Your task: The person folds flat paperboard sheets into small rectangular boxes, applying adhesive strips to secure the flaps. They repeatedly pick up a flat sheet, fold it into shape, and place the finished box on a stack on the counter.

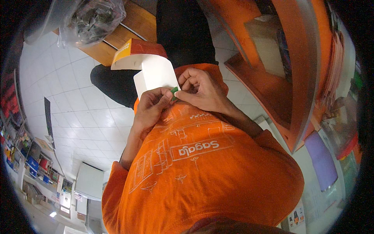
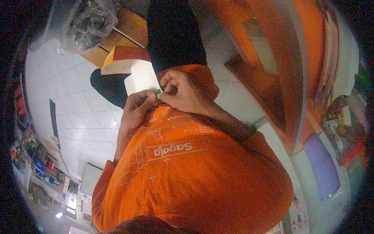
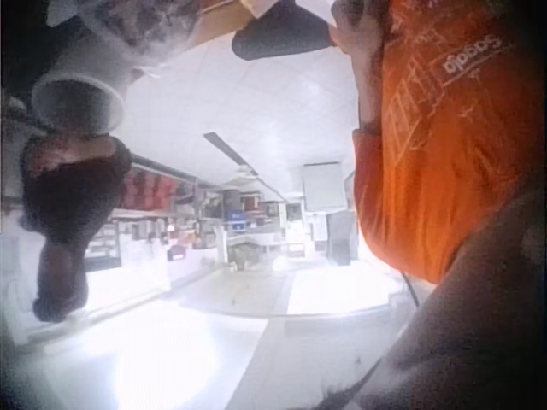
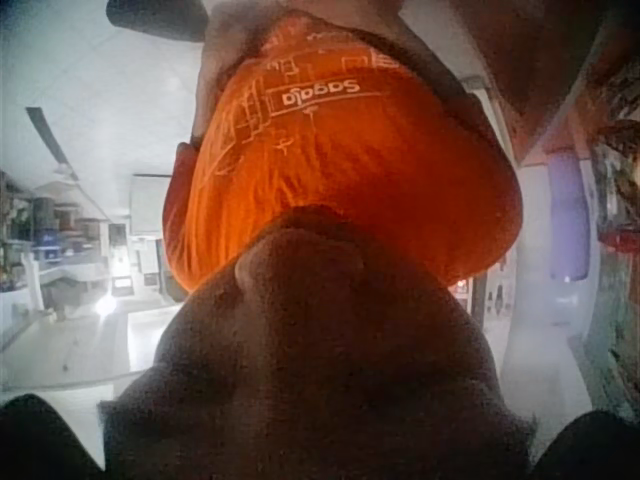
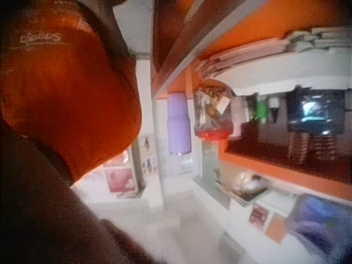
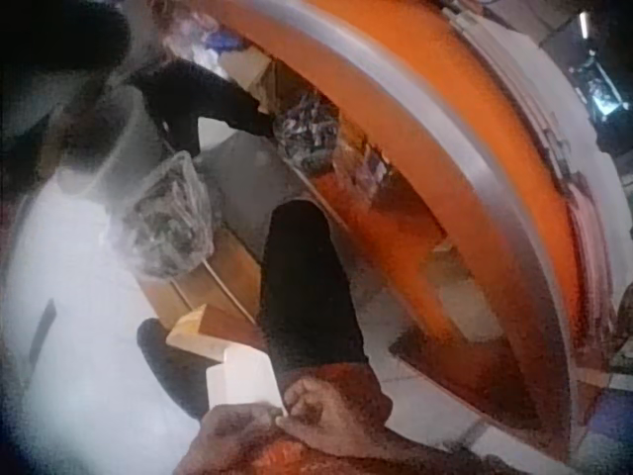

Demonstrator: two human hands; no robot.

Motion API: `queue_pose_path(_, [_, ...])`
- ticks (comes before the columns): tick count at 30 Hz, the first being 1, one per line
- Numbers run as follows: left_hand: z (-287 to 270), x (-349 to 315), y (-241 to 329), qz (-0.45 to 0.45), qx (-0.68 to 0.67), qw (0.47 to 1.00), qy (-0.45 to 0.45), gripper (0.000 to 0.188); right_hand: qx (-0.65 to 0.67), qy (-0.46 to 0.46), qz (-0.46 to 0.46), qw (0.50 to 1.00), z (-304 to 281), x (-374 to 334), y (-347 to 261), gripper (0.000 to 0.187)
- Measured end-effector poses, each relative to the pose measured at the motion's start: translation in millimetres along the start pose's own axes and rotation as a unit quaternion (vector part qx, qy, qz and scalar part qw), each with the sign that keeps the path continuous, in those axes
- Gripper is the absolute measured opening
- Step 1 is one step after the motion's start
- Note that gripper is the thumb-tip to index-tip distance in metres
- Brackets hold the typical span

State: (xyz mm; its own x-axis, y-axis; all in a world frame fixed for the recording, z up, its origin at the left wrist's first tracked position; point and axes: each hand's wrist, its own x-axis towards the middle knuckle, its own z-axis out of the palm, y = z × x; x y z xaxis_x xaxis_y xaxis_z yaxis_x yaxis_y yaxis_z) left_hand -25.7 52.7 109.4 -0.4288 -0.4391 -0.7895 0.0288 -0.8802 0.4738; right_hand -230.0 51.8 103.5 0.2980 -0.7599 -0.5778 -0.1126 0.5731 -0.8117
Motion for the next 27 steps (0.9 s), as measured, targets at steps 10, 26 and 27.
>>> queue_pose_path(10, [4, -2, -7, 0.035, 0.072, 0.995, 0.053, 0.022, 0.047, 0.004, 0.029, 0.998, 5, 4, 4, 0.022])
queue_pose_path(26, [3, -16, -13, 0.102, 0.129, 0.984, 0.069, 0.024, -0.001, -0.024, -0.06, 0.998, 5, -7, 17, 0.018])
queue_pose_path(27, [5, -17, -12, 0.097, 0.143, 0.982, 0.074, 0.026, -0.009, -0.032, -0.054, 0.998, 5, -11, 15, 0.019])
